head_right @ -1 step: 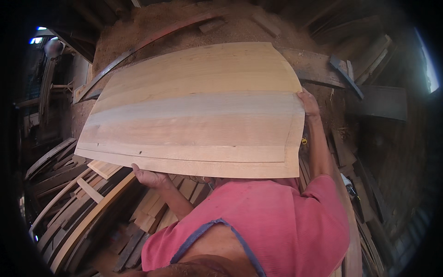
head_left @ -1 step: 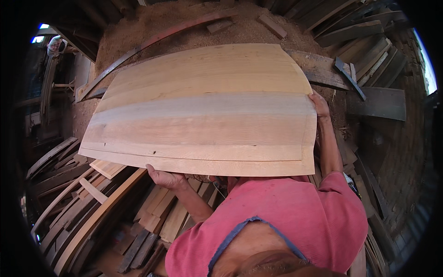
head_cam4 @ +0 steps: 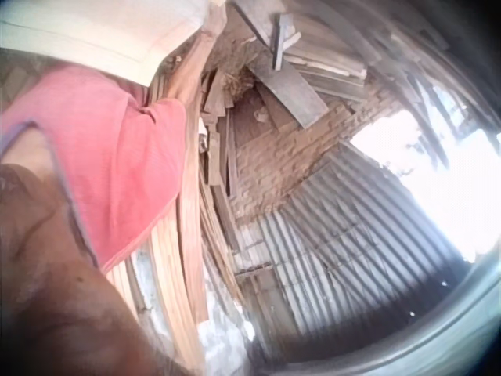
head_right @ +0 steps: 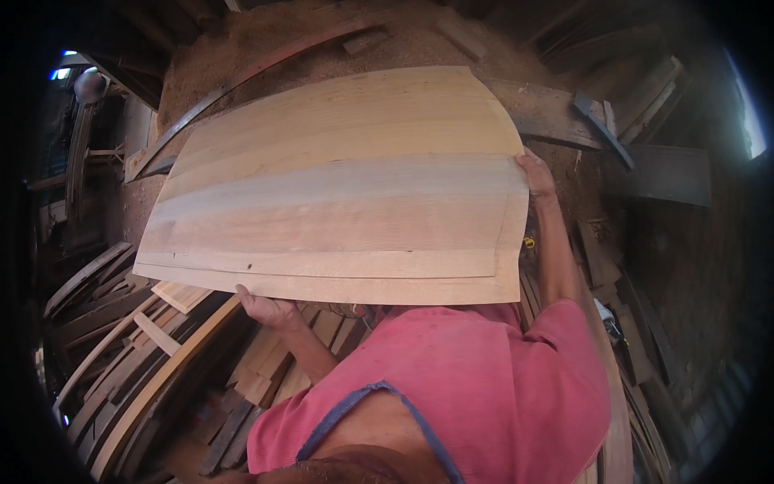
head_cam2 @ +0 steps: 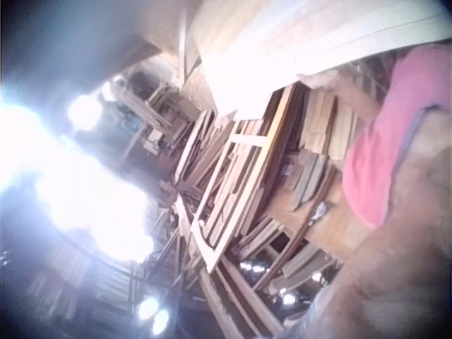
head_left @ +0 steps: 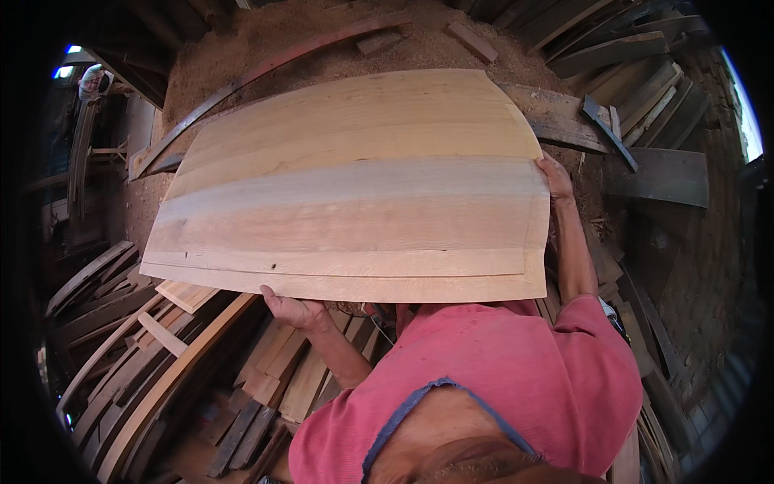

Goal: The person carves a large curved wooden board using a chisel and mallet. They repeatedly strike the chisel to shape the wood, pause to inspect the surface by lifting and turning the board, and continue carving along the edges.

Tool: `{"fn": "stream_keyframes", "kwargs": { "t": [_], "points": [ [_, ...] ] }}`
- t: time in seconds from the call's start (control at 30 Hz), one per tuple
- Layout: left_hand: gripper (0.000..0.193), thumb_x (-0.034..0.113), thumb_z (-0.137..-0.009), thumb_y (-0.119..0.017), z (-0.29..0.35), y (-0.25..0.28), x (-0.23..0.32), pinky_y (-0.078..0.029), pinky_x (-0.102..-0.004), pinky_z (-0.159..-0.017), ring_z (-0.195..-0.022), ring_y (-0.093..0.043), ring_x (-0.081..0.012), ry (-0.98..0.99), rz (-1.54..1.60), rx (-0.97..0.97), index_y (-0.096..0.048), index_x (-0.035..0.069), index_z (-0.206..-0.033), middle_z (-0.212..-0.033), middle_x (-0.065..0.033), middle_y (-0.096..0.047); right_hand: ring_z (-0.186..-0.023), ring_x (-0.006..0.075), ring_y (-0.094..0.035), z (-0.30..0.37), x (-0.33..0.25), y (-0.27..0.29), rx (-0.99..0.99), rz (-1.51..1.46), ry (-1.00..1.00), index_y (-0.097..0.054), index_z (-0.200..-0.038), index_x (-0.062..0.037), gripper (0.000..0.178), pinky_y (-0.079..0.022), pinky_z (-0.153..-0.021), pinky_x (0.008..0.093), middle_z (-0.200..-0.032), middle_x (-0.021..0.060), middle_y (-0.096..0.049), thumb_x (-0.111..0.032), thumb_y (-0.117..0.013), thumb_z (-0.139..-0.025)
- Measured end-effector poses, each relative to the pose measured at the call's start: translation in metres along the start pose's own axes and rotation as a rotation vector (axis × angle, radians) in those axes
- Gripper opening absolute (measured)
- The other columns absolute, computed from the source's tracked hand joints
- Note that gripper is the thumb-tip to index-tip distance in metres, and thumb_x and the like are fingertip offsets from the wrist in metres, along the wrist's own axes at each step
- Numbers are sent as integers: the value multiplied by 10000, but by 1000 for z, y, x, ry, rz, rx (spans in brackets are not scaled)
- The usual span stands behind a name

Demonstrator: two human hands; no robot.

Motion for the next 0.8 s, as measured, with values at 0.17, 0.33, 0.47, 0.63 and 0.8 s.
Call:
{"fn": "stream_keyframes", "kwargs": {
  "t": [0.17,0.33,0.47,0.63,0.8],
  "points": [
    [687,555,-1087,-340,11,62,-91,-308,-597,-1220,-1481,-368,-383,332,72,81,-329,97,-1600,-1634,-145,-365,-1007,208,-701,-56,56,63,128,-35,-98,-618,-1333,52,378,-552,-906,337,-1175,125,-722,-81,-561,-984],
    [774,666,-1063,-204,6,107,-174,-286,-640,-1215,-1502,-338,-414,567,62,270,-325,133,-1611,-1642,-163,-359,-948,199,-709,-59,112,100,349,19,-211,-654,-1227,6,238,-572,-884,345,-1079,85,-735,-116,-555,-1048],
    [833,727,-1031,-206,1,128,-213,-291,-637,-1214,-1499,-344,-411,645,19,321,-339,142,-1607,-1637,-155,-371,-958,208,-707,-31,144,111,405,-54,-236,-655,-1210,-1,237,-573,-880,337,-1071,86,-732,-159,-561,-1060],
    [876,777,-994,-220,-12,147,-247,-288,-642,-1215,-1490,-362,-407,673,-4,320,-356,158,-1600,-1624,-151,-392,-920,175,-694,56,177,89,434,61,-493,-672,-1230,7,283,-562,-832,312,-1077,70,-732,-187,-568,-1052],
    [882,785,-975,-245,-6,119,-293,-295,-642,-1211,-1479,-382,-409,753,-21,374,-385,165,-1587,-1605,-149,-421,-836,122,-661,59,193,106,565,424,-469,-747,-1140,24,306,-530,-748,294,-1001,49,-742,-176,-573,-988]
  ]
}}
Point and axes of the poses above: each hand's wrist, its own z-axis away from the middle knuckle, its own y-axis out of the back of the hand, x = y × z, the point moved 3 cm from there along -z, towards the middle knuckle
